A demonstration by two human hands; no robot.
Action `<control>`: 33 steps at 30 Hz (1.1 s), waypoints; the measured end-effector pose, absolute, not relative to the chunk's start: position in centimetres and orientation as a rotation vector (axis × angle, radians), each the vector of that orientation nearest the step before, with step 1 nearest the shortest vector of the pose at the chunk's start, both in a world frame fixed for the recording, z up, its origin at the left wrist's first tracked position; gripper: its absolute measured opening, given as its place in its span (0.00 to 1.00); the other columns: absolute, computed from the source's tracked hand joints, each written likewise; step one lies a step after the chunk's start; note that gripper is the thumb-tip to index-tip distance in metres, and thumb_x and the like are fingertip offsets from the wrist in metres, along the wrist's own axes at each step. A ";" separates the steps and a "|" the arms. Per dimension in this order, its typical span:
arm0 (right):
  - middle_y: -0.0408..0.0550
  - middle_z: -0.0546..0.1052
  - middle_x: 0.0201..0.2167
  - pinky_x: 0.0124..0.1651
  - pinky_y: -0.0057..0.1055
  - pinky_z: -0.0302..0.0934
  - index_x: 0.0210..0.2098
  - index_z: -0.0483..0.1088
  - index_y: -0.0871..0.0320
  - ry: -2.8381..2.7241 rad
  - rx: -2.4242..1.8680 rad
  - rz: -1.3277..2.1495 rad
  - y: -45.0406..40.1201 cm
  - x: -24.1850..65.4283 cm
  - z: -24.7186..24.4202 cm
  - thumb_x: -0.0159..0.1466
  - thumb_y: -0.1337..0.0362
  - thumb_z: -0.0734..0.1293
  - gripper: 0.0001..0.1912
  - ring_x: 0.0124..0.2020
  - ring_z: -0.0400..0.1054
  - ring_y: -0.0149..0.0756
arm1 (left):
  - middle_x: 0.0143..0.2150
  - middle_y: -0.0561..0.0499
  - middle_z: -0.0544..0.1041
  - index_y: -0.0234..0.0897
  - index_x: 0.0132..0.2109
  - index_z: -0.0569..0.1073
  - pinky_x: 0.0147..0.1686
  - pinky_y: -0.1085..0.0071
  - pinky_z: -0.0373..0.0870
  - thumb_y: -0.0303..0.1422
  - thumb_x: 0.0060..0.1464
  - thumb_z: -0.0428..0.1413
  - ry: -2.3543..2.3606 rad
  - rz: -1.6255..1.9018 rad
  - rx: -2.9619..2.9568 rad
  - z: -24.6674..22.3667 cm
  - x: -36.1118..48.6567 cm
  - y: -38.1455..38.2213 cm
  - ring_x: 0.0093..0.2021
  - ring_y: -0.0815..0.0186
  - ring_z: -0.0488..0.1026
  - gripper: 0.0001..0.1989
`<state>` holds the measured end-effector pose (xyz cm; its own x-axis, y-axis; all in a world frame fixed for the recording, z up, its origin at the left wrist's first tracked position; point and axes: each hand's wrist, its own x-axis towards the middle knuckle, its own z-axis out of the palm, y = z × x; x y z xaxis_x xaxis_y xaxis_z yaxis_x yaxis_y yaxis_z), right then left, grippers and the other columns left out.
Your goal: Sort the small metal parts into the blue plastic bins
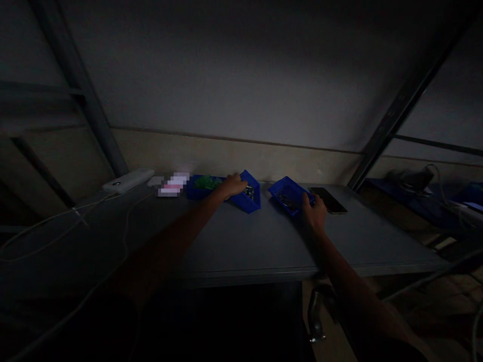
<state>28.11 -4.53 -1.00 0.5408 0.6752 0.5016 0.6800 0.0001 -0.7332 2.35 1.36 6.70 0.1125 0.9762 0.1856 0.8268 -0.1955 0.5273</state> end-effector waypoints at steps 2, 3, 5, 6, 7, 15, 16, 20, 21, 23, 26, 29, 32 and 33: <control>0.59 0.74 0.44 0.49 0.36 0.59 0.47 0.69 0.66 -1.177 -1.695 -0.009 -4.4 27.8 -0.9 0.61 0.49 0.54 0.29 0.45 0.67 0.43 | 0.39 0.41 0.77 0.32 0.41 0.71 0.35 0.71 0.66 0.35 0.53 0.48 1.810 0.616 2.139 6.9 2.3 1.5 0.40 0.59 0.74 0.13; 0.59 0.74 0.44 0.49 0.36 0.59 0.47 0.70 0.66 -1.197 -1.692 -0.025 -4.3 27.7 -0.9 0.61 0.50 0.53 0.29 0.45 0.67 0.43 | 0.40 0.41 0.77 0.33 0.41 0.70 0.35 0.71 0.66 0.36 0.54 0.48 1.825 0.577 2.166 7.0 2.3 1.5 0.40 0.59 0.74 0.13; 0.60 0.75 0.44 0.50 0.36 0.58 0.45 0.70 0.66 -1.235 -1.676 -0.078 -4.1 27.6 -0.7 0.62 0.51 0.52 0.28 0.45 0.68 0.43 | 0.40 0.40 0.77 0.33 0.42 0.70 0.35 0.69 0.66 0.36 0.53 0.49 1.835 0.534 2.236 7.3 2.5 1.5 0.41 0.57 0.74 0.13; 0.60 0.75 0.43 0.50 0.36 0.58 0.45 0.71 0.66 -1.247 -1.670 -0.106 -4.0 27.5 -0.5 0.63 0.52 0.51 0.28 0.45 0.68 0.43 | 0.41 0.40 0.77 0.33 0.42 0.69 0.35 0.69 0.66 0.36 0.53 0.50 1.833 0.513 2.275 7.5 2.7 1.5 0.42 0.56 0.74 0.12; 0.60 0.75 0.43 0.50 0.36 0.58 0.45 0.71 0.66 -1.255 -1.670 -0.127 -3.9 27.5 -0.4 0.63 0.52 0.51 0.28 0.45 0.67 0.43 | 0.41 0.40 0.77 0.33 0.43 0.69 0.36 0.68 0.66 0.35 0.53 0.50 1.832 0.498 2.312 7.6 2.9 1.5 0.42 0.55 0.74 0.12; 0.57 0.76 0.41 0.47 0.36 0.59 0.45 0.70 0.63 -1.291 -1.771 -0.120 -2.3 28.1 0.4 0.64 0.53 0.51 0.25 0.43 0.68 0.43 | 0.41 0.41 0.76 0.34 0.44 0.67 0.39 0.67 0.66 0.36 0.57 0.48 1.797 0.503 2.420 7.3 3.9 1.6 0.42 0.58 0.74 0.12; 0.57 0.76 0.41 0.47 0.36 0.60 0.44 0.71 0.63 -1.307 -1.752 -0.129 -2.0 28.3 0.4 0.64 0.53 0.51 0.25 0.42 0.69 0.43 | 0.40 0.41 0.76 0.34 0.44 0.67 0.39 0.67 0.66 0.36 0.57 0.48 1.778 0.509 2.430 7.2 3.8 1.7 0.42 0.57 0.74 0.11; 0.57 0.75 0.39 0.47 0.38 0.61 0.42 0.71 0.63 -1.359 -1.639 -0.206 -1.2 28.9 0.1 0.63 0.54 0.54 0.22 0.42 0.69 0.43 | 0.38 0.43 0.75 0.34 0.42 0.67 0.40 0.65 0.66 0.35 0.57 0.48 1.734 0.554 2.425 6.9 3.5 2.2 0.40 0.58 0.73 0.09; 0.57 0.75 0.40 0.47 0.39 0.61 0.42 0.71 0.62 -1.369 -1.615 -0.230 -1.2 28.9 0.1 0.63 0.54 0.55 0.21 0.42 0.68 0.43 | 0.37 0.43 0.75 0.35 0.41 0.67 0.40 0.65 0.66 0.35 0.57 0.48 1.718 0.576 2.412 6.8 3.4 2.2 0.39 0.59 0.73 0.09; 0.56 0.74 0.41 0.49 0.41 0.60 0.42 0.71 0.60 -1.386 -1.579 -0.276 -1.5 28.8 0.0 0.63 0.55 0.56 0.19 0.44 0.67 0.43 | 0.36 0.45 0.74 0.35 0.41 0.67 0.40 0.65 0.66 0.35 0.56 0.49 1.701 0.619 2.374 6.7 3.3 2.3 0.39 0.59 0.73 0.08; 0.55 0.74 0.42 0.51 0.42 0.60 0.42 0.70 0.59 -1.407 -1.554 -0.306 -2.3 28.2 -0.1 0.62 0.55 0.57 0.17 0.46 0.67 0.42 | 0.39 0.46 0.74 0.37 0.41 0.67 0.44 0.65 0.65 0.34 0.55 0.51 1.646 0.666 2.370 6.5 3.5 2.3 0.42 0.60 0.71 0.07; 0.55 0.73 0.44 0.51 0.42 0.60 0.44 0.69 0.58 -1.419 -1.563 -0.286 -2.9 27.3 -0.1 0.63 0.55 0.58 0.17 0.47 0.66 0.42 | 0.43 0.46 0.74 0.37 0.43 0.67 0.48 0.64 0.63 0.32 0.55 0.51 1.600 0.705 2.402 6.3 3.9 2.4 0.46 0.60 0.70 0.08; 0.55 0.72 0.45 0.51 0.42 0.60 0.45 0.68 0.57 -1.420 -1.579 -0.270 -3.2 26.8 -0.1 0.63 0.55 0.57 0.17 0.48 0.66 0.42 | 0.43 0.47 0.74 0.37 0.45 0.67 0.49 0.64 0.63 0.32 0.56 0.51 1.617 0.735 2.392 6.2 4.0 2.5 0.47 0.60 0.70 0.09; 0.55 0.72 0.45 0.51 0.42 0.60 0.45 0.68 0.57 -1.423 -1.582 -0.272 -3.3 26.7 0.0 0.63 0.55 0.57 0.17 0.47 0.66 0.42 | 0.43 0.47 0.74 0.37 0.45 0.67 0.49 0.64 0.63 0.32 0.56 0.51 1.625 0.734 2.386 6.2 4.0 2.6 0.46 0.59 0.70 0.10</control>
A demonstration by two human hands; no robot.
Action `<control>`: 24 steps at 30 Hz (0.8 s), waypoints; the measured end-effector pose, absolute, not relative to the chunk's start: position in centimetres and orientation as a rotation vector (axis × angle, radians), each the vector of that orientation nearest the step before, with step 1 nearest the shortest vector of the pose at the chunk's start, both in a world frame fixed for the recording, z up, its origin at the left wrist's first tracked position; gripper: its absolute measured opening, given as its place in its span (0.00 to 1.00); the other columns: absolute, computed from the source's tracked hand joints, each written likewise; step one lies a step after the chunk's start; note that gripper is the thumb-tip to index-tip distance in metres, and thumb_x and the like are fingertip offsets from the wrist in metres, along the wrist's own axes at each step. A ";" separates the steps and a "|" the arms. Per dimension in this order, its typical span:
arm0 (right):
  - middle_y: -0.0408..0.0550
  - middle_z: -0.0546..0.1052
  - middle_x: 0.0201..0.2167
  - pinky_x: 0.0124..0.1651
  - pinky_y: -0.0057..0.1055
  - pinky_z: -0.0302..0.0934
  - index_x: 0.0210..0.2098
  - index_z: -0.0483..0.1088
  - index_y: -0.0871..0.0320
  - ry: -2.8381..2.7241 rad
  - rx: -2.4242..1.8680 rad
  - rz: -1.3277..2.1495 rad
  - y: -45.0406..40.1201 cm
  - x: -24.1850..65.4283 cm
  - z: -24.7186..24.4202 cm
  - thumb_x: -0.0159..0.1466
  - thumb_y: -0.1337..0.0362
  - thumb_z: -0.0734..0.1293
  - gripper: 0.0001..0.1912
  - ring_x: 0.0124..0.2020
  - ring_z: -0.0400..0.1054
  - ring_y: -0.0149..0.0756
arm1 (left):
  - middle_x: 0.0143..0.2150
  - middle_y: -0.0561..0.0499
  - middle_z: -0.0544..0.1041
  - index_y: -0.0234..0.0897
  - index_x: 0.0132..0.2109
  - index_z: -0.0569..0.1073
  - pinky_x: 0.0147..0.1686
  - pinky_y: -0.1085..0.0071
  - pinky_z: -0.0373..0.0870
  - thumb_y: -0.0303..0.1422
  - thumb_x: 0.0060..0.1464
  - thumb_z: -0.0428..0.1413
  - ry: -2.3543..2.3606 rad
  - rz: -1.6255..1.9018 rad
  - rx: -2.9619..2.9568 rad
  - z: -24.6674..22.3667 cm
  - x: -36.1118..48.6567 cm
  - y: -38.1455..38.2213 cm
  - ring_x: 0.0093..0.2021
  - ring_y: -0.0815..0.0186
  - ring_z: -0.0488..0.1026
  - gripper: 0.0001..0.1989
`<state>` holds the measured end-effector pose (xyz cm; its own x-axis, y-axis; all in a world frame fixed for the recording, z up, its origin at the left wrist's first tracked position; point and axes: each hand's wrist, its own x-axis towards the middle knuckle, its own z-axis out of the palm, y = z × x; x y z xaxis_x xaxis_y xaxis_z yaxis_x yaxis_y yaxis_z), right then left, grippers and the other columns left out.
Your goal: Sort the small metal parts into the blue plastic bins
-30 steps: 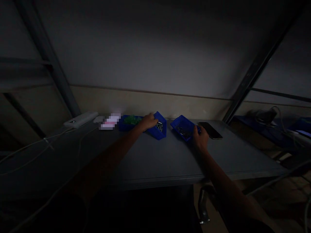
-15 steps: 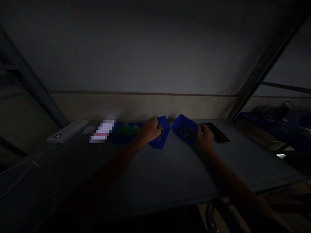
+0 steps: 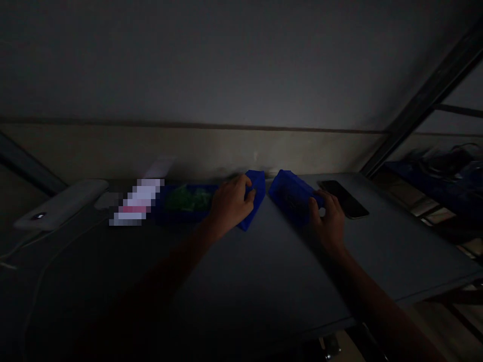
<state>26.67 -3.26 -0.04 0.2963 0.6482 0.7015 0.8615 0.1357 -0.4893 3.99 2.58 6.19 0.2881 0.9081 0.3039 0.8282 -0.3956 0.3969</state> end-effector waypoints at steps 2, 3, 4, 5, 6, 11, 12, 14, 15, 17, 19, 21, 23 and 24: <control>0.55 0.72 0.44 0.50 0.41 0.61 0.44 0.68 0.57 -1.429 -1.587 -0.284 -3.3 26.6 0.0 0.63 0.55 0.57 0.17 0.47 0.66 0.41 | 0.43 0.46 0.74 0.37 0.45 0.67 0.48 0.64 0.63 0.33 0.56 0.51 1.636 0.715 2.373 6.2 3.9 2.7 0.46 0.58 0.70 0.10; 0.56 0.71 0.44 0.50 0.41 0.61 0.44 0.68 0.58 -1.428 -1.590 -0.290 -3.3 26.7 0.0 0.63 0.55 0.57 0.17 0.46 0.66 0.41 | 0.43 0.46 0.74 0.37 0.46 0.67 0.48 0.64 0.64 0.34 0.56 0.51 1.638 0.704 2.365 6.2 3.8 2.8 0.46 0.58 0.70 0.11; 0.56 0.71 0.44 0.50 0.41 0.61 0.44 0.68 0.58 -1.428 -1.593 -0.293 -3.2 26.7 -0.1 0.63 0.54 0.57 0.17 0.46 0.66 0.41 | 0.43 0.46 0.74 0.37 0.46 0.67 0.47 0.64 0.64 0.34 0.56 0.51 1.639 0.701 2.358 6.2 3.7 2.9 0.46 0.58 0.70 0.11; 0.56 0.71 0.44 0.50 0.41 0.61 0.44 0.69 0.58 -1.425 -1.595 -0.296 -3.2 26.7 -0.1 0.63 0.54 0.58 0.17 0.46 0.66 0.42 | 0.43 0.46 0.74 0.37 0.46 0.67 0.47 0.64 0.64 0.34 0.56 0.51 1.639 0.704 2.350 6.2 3.6 2.9 0.46 0.58 0.70 0.11; 0.56 0.71 0.44 0.50 0.42 0.61 0.44 0.69 0.58 -1.424 -1.597 -0.296 -3.2 26.8 0.0 0.63 0.54 0.58 0.17 0.46 0.66 0.42 | 0.44 0.46 0.74 0.37 0.46 0.67 0.46 0.64 0.64 0.35 0.56 0.51 1.639 0.709 2.343 6.2 3.5 3.0 0.46 0.58 0.70 0.11; 0.55 0.72 0.43 0.44 0.41 0.64 0.46 0.68 0.57 -1.390 -1.654 -0.177 -3.6 26.5 0.3 0.61 0.51 0.60 0.21 0.43 0.68 0.43 | 0.43 0.46 0.74 0.37 0.45 0.68 0.45 0.65 0.65 0.35 0.57 0.51 1.646 0.727 2.304 6.1 3.2 3.3 0.44 0.59 0.71 0.11; 0.55 0.73 0.43 0.40 0.40 0.66 0.48 0.67 0.57 -1.373 -1.677 -0.112 -3.7 26.4 0.4 0.60 0.49 0.61 0.23 0.39 0.69 0.42 | 0.43 0.46 0.74 0.37 0.45 0.68 0.45 0.65 0.65 0.35 0.57 0.51 1.647 0.732 2.296 6.1 3.1 3.3 0.44 0.60 0.71 0.11; 0.56 0.74 0.42 0.34 0.37 0.66 0.51 0.66 0.57 -1.339 -1.711 0.009 -3.9 26.2 0.5 0.58 0.48 0.62 0.27 0.33 0.70 0.39 | 0.42 0.46 0.75 0.37 0.45 0.68 0.44 0.66 0.65 0.35 0.56 0.51 1.647 0.744 2.286 6.1 3.1 3.4 0.43 0.60 0.71 0.11; 0.56 0.75 0.42 0.32 0.36 0.66 0.52 0.65 0.58 -1.327 -1.716 0.045 -4.0 26.2 0.5 0.58 0.47 0.63 0.28 0.31 0.70 0.38 | 0.42 0.46 0.75 0.37 0.45 0.68 0.44 0.66 0.66 0.35 0.56 0.51 1.645 0.752 2.288 6.0 3.1 3.4 0.43 0.60 0.72 0.11; 0.55 0.75 0.41 0.31 0.35 0.67 0.52 0.65 0.57 -1.317 -1.704 0.072 -4.2 26.3 0.4 0.57 0.48 0.64 0.29 0.30 0.71 0.38 | 0.42 0.47 0.75 0.36 0.46 0.68 0.44 0.67 0.66 0.35 0.56 0.51 1.644 0.763 2.296 6.0 3.0 3.4 0.42 0.61 0.72 0.11; 0.56 0.76 0.40 0.30 0.35 0.67 0.53 0.64 0.58 -1.303 -1.676 0.083 -4.3 26.5 0.1 0.55 0.48 0.66 0.31 0.31 0.71 0.40 | 0.42 0.47 0.75 0.36 0.46 0.68 0.44 0.67 0.66 0.35 0.57 0.51 1.640 0.765 2.312 6.1 3.1 3.3 0.42 0.61 0.72 0.11; 0.56 0.76 0.39 0.29 0.35 0.68 0.56 0.62 0.58 -1.275 -1.657 0.102 -4.4 26.8 -0.3 0.53 0.48 0.68 0.35 0.32 0.72 0.42 | 0.43 0.46 0.75 0.37 0.46 0.68 0.44 0.67 0.66 0.35 0.57 0.50 1.634 0.767 2.345 6.2 3.1 3.0 0.43 0.61 0.72 0.11; 0.57 0.76 0.38 0.27 0.35 0.67 0.58 0.59 0.59 -1.247 -1.649 0.119 -4.5 27.0 -0.5 0.52 0.49 0.69 0.38 0.33 0.72 0.43 | 0.43 0.46 0.75 0.37 0.46 0.68 0.43 0.67 0.66 0.35 0.57 0.49 1.628 0.772 2.385 6.2 3.2 2.7 0.43 0.61 0.72 0.11; 0.57 0.76 0.37 0.27 0.35 0.67 0.58 0.59 0.60 -1.238 -1.650 0.126 -4.6 27.1 -0.6 0.52 0.49 0.69 0.39 0.33 0.72 0.44 | 0.43 0.46 0.75 0.37 0.45 0.68 0.42 0.66 0.67 0.35 0.58 0.49 1.627 0.772 2.403 6.2 3.3 2.5 0.42 0.61 0.72 0.11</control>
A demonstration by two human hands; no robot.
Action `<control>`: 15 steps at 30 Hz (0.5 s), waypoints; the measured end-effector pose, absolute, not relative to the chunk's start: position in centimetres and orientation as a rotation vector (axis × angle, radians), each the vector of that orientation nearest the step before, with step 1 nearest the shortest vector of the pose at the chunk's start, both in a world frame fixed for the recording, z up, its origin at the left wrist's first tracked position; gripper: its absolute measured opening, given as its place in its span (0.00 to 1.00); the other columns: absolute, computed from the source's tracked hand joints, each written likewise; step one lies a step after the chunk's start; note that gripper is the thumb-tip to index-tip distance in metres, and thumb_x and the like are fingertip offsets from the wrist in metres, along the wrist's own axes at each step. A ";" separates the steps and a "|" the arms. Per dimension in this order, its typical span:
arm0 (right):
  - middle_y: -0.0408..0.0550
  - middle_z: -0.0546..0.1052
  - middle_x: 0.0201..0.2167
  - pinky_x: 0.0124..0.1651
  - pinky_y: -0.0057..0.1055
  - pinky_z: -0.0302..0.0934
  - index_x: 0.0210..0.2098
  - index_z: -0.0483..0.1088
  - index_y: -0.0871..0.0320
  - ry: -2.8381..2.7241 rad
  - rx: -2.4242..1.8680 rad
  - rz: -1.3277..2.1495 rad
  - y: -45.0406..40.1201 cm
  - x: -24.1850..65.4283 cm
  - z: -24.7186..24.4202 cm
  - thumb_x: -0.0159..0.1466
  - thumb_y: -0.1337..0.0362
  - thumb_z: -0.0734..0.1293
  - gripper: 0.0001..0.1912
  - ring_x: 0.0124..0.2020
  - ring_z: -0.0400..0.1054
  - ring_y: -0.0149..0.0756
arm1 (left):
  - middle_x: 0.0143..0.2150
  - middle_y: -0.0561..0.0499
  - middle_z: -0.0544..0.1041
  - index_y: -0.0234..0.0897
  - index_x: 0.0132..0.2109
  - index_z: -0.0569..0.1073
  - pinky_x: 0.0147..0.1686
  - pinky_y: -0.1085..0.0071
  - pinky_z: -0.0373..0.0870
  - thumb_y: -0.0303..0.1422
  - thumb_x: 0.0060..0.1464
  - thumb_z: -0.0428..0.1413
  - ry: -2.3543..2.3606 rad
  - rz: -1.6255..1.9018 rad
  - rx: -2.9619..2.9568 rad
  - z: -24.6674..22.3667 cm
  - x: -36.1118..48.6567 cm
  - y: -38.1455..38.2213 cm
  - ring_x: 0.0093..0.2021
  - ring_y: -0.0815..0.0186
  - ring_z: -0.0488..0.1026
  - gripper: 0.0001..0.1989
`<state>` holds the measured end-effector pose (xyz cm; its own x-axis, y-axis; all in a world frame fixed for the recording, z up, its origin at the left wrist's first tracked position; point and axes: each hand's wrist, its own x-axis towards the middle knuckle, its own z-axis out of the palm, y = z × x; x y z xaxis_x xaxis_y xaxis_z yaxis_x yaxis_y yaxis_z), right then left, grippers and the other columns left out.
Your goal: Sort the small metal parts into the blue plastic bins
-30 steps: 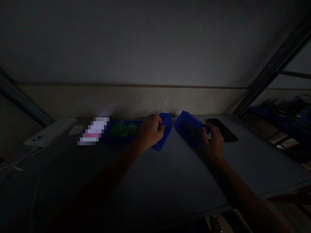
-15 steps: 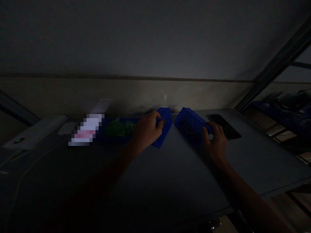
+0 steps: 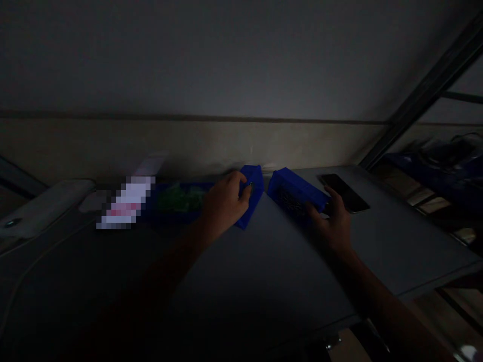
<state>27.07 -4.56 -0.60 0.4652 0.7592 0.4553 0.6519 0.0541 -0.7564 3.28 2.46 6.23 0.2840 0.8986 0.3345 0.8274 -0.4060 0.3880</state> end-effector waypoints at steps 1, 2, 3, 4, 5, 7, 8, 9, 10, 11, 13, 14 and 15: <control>0.57 0.76 0.37 0.28 0.35 0.67 0.58 0.60 0.60 -1.230 -1.651 0.130 -4.6 27.1 -0.6 0.51 0.49 0.69 0.39 0.33 0.72 0.44 | 0.42 0.46 0.75 0.37 0.45 0.68 0.41 0.66 0.67 0.35 0.58 0.49 1.631 0.774 2.415 6.2 3.3 2.3 0.41 0.61 0.73 0.10; 0.58 0.76 0.37 0.28 0.36 0.67 0.57 0.60 0.61 -1.225 -1.652 0.130 -4.6 27.1 -0.7 0.52 0.49 0.69 0.38 0.33 0.72 0.44 | 0.42 0.46 0.75 0.37 0.45 0.68 0.41 0.66 0.67 0.35 0.58 0.49 1.632 0.776 2.429 6.2 3.4 2.1 0.41 0.61 0.73 0.10; 0.58 0.76 0.37 0.29 0.36 0.67 0.57 0.61 0.62 -1.223 -1.652 0.129 -4.7 27.1 -0.6 0.52 0.49 0.69 0.38 0.33 0.72 0.44 | 0.42 0.46 0.75 0.37 0.45 0.68 0.40 0.67 0.67 0.35 0.58 0.49 1.634 0.783 2.444 6.1 3.4 1.9 0.41 0.61 0.73 0.10; 0.59 0.76 0.37 0.29 0.37 0.67 0.56 0.62 0.62 -1.222 -1.653 0.128 -4.8 27.2 -0.6 0.52 0.50 0.68 0.37 0.33 0.72 0.44 | 0.42 0.46 0.74 0.37 0.44 0.68 0.40 0.66 0.67 0.35 0.57 0.49 1.637 0.793 2.459 6.1 3.4 1.7 0.41 0.61 0.73 0.10; 0.59 0.76 0.37 0.29 0.37 0.67 0.55 0.62 0.62 -1.219 -1.653 0.121 -4.9 27.3 -0.6 0.52 0.49 0.68 0.36 0.33 0.72 0.45 | 0.43 0.46 0.74 0.37 0.44 0.68 0.40 0.66 0.67 0.36 0.57 0.50 1.641 0.802 2.474 6.0 3.4 1.5 0.41 0.61 0.73 0.10; 0.58 0.76 0.37 0.29 0.37 0.67 0.54 0.64 0.62 -1.218 -1.658 0.096 -5.2 27.6 -0.6 0.53 0.49 0.68 0.34 0.33 0.72 0.45 | 0.44 0.46 0.74 0.37 0.44 0.67 0.40 0.66 0.67 0.36 0.57 0.50 1.649 0.817 2.494 5.8 3.3 1.2 0.42 0.60 0.72 0.10; 0.58 0.76 0.37 0.29 0.37 0.67 0.53 0.64 0.61 -1.216 -1.664 0.079 -5.4 27.9 -0.6 0.53 0.49 0.67 0.34 0.34 0.72 0.45 | 0.45 0.46 0.74 0.37 0.44 0.67 0.40 0.65 0.67 0.36 0.57 0.50 1.648 0.816 2.499 5.8 3.2 1.1 0.42 0.60 0.73 0.10; 0.58 0.76 0.37 0.30 0.37 0.67 0.53 0.64 0.61 -1.215 -1.674 0.061 -5.6 28.2 -0.6 0.53 0.49 0.67 0.33 0.34 0.72 0.44 | 0.45 0.47 0.74 0.37 0.44 0.67 0.40 0.65 0.67 0.36 0.57 0.50 1.647 0.812 2.501 5.7 3.1 1.1 0.42 0.60 0.73 0.10; 0.57 0.76 0.37 0.30 0.37 0.67 0.53 0.64 0.61 -1.209 -1.685 0.044 -5.9 28.5 -0.7 0.53 0.49 0.67 0.33 0.34 0.72 0.44 | 0.45 0.47 0.74 0.38 0.44 0.68 0.41 0.65 0.67 0.36 0.57 0.50 1.647 0.807 2.501 5.7 3.0 1.0 0.42 0.60 0.73 0.10; 0.56 0.76 0.37 0.31 0.37 0.67 0.53 0.64 0.60 -1.203 -1.695 0.031 -6.1 28.8 -0.7 0.53 0.49 0.67 0.33 0.34 0.72 0.44 | 0.45 0.47 0.74 0.38 0.45 0.68 0.41 0.65 0.67 0.36 0.57 0.50 1.648 0.803 2.500 5.6 2.9 0.9 0.42 0.60 0.73 0.10; 0.55 0.76 0.37 0.32 0.38 0.67 0.53 0.64 0.60 -1.177 -1.714 -0.001 -6.5 29.4 -0.8 0.52 0.48 0.67 0.33 0.34 0.72 0.44 | 0.45 0.47 0.75 0.38 0.45 0.68 0.40 0.65 0.67 0.37 0.57 0.50 1.653 0.794 2.503 5.5 2.8 0.8 0.41 0.60 0.73 0.11; 0.55 0.76 0.36 0.34 0.39 0.67 0.52 0.64 0.61 -1.163 -1.725 -0.021 -6.6 29.6 -0.8 0.52 0.48 0.67 0.34 0.34 0.72 0.44 | 0.44 0.47 0.75 0.38 0.46 0.68 0.40 0.65 0.67 0.37 0.57 0.50 1.656 0.788 2.504 5.5 2.9 0.8 0.41 0.60 0.73 0.12; 0.56 0.76 0.36 0.34 0.39 0.67 0.52 0.64 0.61 -1.151 -1.733 -0.034 -6.7 29.8 -0.9 0.52 0.47 0.67 0.34 0.34 0.72 0.44 | 0.45 0.47 0.75 0.38 0.46 0.68 0.40 0.65 0.67 0.37 0.57 0.50 1.658 0.781 2.505 5.4 2.9 0.8 0.41 0.60 0.73 0.12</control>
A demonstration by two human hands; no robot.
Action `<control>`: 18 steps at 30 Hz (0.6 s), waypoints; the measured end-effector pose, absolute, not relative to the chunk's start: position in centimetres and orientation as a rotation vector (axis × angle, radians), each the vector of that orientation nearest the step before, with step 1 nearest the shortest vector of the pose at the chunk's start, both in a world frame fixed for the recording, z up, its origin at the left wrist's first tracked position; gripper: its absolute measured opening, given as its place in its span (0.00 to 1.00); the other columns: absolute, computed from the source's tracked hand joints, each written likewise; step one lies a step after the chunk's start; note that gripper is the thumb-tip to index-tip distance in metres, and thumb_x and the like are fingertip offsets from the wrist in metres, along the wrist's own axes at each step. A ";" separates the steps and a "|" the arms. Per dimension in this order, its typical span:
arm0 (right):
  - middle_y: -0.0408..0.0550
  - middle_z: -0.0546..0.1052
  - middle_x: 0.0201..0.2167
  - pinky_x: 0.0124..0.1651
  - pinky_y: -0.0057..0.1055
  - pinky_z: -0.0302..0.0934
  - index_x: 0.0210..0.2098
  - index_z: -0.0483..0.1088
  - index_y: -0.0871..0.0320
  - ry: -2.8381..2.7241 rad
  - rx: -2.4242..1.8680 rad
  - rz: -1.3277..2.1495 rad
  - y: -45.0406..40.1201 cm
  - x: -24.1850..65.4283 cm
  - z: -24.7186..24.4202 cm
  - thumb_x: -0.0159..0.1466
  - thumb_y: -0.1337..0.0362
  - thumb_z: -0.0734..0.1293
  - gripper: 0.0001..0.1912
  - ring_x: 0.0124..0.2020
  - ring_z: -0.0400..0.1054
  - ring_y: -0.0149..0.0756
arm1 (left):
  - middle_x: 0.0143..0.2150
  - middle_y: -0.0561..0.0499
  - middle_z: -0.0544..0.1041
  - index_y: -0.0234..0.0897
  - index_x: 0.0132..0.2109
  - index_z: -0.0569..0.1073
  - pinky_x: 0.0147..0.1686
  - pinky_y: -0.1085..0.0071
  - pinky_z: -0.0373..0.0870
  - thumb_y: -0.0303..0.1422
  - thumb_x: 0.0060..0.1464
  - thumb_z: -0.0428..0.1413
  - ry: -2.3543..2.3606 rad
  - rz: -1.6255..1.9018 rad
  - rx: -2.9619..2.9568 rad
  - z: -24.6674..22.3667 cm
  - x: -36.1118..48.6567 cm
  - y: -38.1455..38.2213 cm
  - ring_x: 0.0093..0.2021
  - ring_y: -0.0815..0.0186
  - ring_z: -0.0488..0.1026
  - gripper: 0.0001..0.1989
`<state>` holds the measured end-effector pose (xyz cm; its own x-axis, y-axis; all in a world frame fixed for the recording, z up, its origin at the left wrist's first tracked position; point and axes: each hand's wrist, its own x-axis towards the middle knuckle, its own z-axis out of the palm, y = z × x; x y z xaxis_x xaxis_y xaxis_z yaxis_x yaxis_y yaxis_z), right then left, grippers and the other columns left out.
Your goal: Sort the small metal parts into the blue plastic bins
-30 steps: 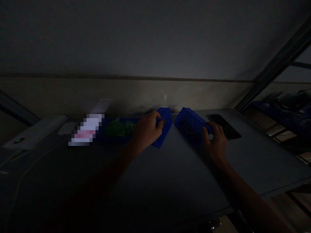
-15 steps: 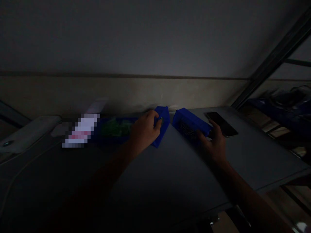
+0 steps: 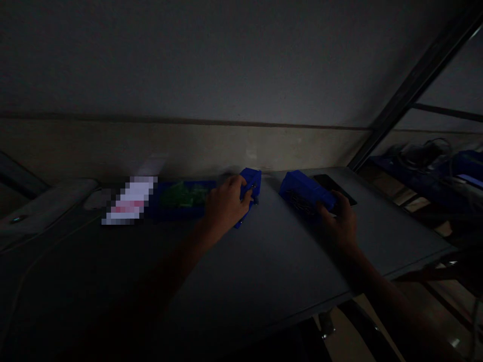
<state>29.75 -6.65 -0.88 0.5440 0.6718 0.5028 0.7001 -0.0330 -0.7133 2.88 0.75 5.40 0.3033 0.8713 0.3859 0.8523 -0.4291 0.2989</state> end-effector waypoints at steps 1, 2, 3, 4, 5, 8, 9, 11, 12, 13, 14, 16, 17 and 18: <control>0.56 0.76 0.36 0.35 0.39 0.66 0.53 0.64 0.61 -1.144 -1.739 -0.043 -6.7 29.9 -1.0 0.52 0.47 0.67 0.34 0.34 0.71 0.44 | 0.45 0.46 0.75 0.38 0.46 0.68 0.40 0.65 0.68 0.37 0.57 0.50 1.659 0.775 2.505 5.4 2.9 0.8 0.41 0.59 0.73 0.12; 0.56 0.76 0.36 0.35 0.39 0.66 0.53 0.64 0.62 -1.141 -1.741 -0.051 -6.6 29.9 -1.1 0.52 0.47 0.67 0.34 0.34 0.71 0.44 | 0.45 0.46 0.74 0.38 0.47 0.68 0.40 0.65 0.68 0.37 0.57 0.50 1.659 0.769 2.502 5.4 2.9 0.9 0.41 0.59 0.73 0.12; 0.56 0.75 0.37 0.35 0.39 0.66 0.53 0.64 0.61 -1.140 -1.740 -0.059 -6.6 30.0 -1.2 0.53 0.47 0.66 0.34 0.34 0.71 0.44 | 0.46 0.45 0.74 0.38 0.47 0.68 0.41 0.65 0.68 0.37 0.57 0.50 1.660 0.768 2.496 5.4 2.9 1.0 0.41 0.59 0.73 0.13; 0.56 0.75 0.37 0.35 0.39 0.66 0.53 0.63 0.61 -1.143 -1.735 -0.064 -6.5 30.0 -1.4 0.53 0.47 0.66 0.34 0.34 0.71 0.43 | 0.46 0.45 0.74 0.38 0.47 0.68 0.41 0.64 0.68 0.37 0.57 0.50 1.662 0.768 2.489 5.4 2.8 1.2 0.42 0.59 0.73 0.13; 0.56 0.75 0.38 0.36 0.39 0.66 0.53 0.63 0.61 -1.143 -1.728 -0.074 -6.4 30.1 -1.5 0.53 0.47 0.66 0.34 0.34 0.71 0.43 | 0.46 0.45 0.74 0.38 0.47 0.68 0.42 0.64 0.68 0.37 0.57 0.50 1.661 0.765 2.485 5.5 2.8 1.3 0.42 0.59 0.73 0.13; 0.55 0.74 0.41 0.37 0.39 0.66 0.54 0.62 0.60 -1.145 -1.698 -0.091 -6.1 30.2 -1.9 0.53 0.48 0.66 0.34 0.34 0.70 0.41 | 0.50 0.43 0.73 0.36 0.48 0.68 0.47 0.59 0.67 0.37 0.58 0.49 1.680 0.807 2.515 5.8 2.8 0.7 0.48 0.56 0.71 0.14; 0.55 0.73 0.41 0.37 0.38 0.66 0.54 0.61 0.60 -1.147 -1.685 -0.090 -6.0 30.2 -2.0 0.54 0.48 0.65 0.34 0.34 0.70 0.40 | 0.52 0.41 0.71 0.35 0.48 0.68 0.50 0.56 0.65 0.37 0.58 0.48 1.677 0.856 2.556 5.8 3.0 -0.1 0.52 0.54 0.68 0.15; 0.56 0.73 0.42 0.37 0.38 0.65 0.54 0.61 0.60 -1.156 -1.666 -0.095 -5.9 30.1 -2.1 0.54 0.48 0.65 0.34 0.34 0.70 0.40 | 0.60 0.40 0.64 0.34 0.52 0.67 0.56 0.51 0.57 0.39 0.59 0.48 1.592 0.979 2.701 5.2 3.9 -2.7 0.61 0.50 0.58 0.18; 0.56 0.72 0.43 0.38 0.38 0.65 0.54 0.61 0.60 -1.164 -1.658 -0.100 -5.9 30.1 -2.0 0.54 0.48 0.65 0.33 0.35 0.69 0.40 | 0.62 0.40 0.61 0.34 0.54 0.67 0.58 0.50 0.54 0.40 0.59 0.47 1.441 0.990 2.820 4.6 4.6 -4.2 0.64 0.49 0.52 0.20; 0.56 0.72 0.43 0.38 0.38 0.65 0.53 0.61 0.60 -1.170 -1.649 -0.107 -5.9 30.1 -2.0 0.54 0.48 0.65 0.33 0.36 0.69 0.40 | 0.64 0.42 0.59 0.35 0.56 0.66 0.59 0.51 0.52 0.42 0.59 0.47 1.248 0.954 2.937 3.8 5.3 -5.8 0.66 0.50 0.48 0.22; 0.56 0.72 0.43 0.38 0.38 0.65 0.53 0.61 0.60 -1.174 -1.640 -0.112 -5.9 30.0 -2.0 0.54 0.49 0.65 0.32 0.36 0.69 0.40 | 0.66 0.45 0.57 0.38 0.58 0.64 0.60 0.51 0.50 0.44 0.58 0.46 1.020 0.863 3.048 2.8 6.1 -7.2 0.67 0.51 0.46 0.24; 0.56 0.72 0.42 0.38 0.38 0.65 0.53 0.61 0.60 -1.179 -1.624 -0.108 -5.9 30.0 -1.9 0.55 0.49 0.65 0.31 0.36 0.69 0.40 | 0.67 0.49 0.54 0.42 0.62 0.59 0.61 0.51 0.49 0.47 0.59 0.44 0.835 0.697 3.139 0.8 7.4 -8.8 0.67 0.53 0.44 0.27; 0.56 0.72 0.42 0.38 0.38 0.65 0.53 0.61 0.60 -1.180 -1.618 -0.101 -6.0 30.0 -1.9 0.55 0.49 0.65 0.31 0.36 0.68 0.40 | 0.67 0.48 0.55 0.42 0.62 0.60 0.61 0.50 0.49 0.47 0.59 0.43 0.925 0.668 3.120 0.0 7.8 -8.8 0.67 0.53 0.45 0.27; 0.56 0.72 0.42 0.37 0.38 0.65 0.53 0.61 0.60 -1.183 -1.615 -0.096 -6.0 30.0 -1.9 0.55 0.50 0.65 0.31 0.35 0.68 0.40 | 0.66 0.47 0.56 0.41 0.61 0.61 0.61 0.48 0.48 0.47 0.59 0.43 1.033 0.632 3.090 -0.8 8.2 -8.4 0.67 0.53 0.46 0.27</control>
<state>29.99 -5.95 -1.90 0.5023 0.6318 0.5903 0.7187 0.0745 -0.6913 8.18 -8.45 -0.77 0.7359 0.5414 0.4066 0.6086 -0.7921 -0.0468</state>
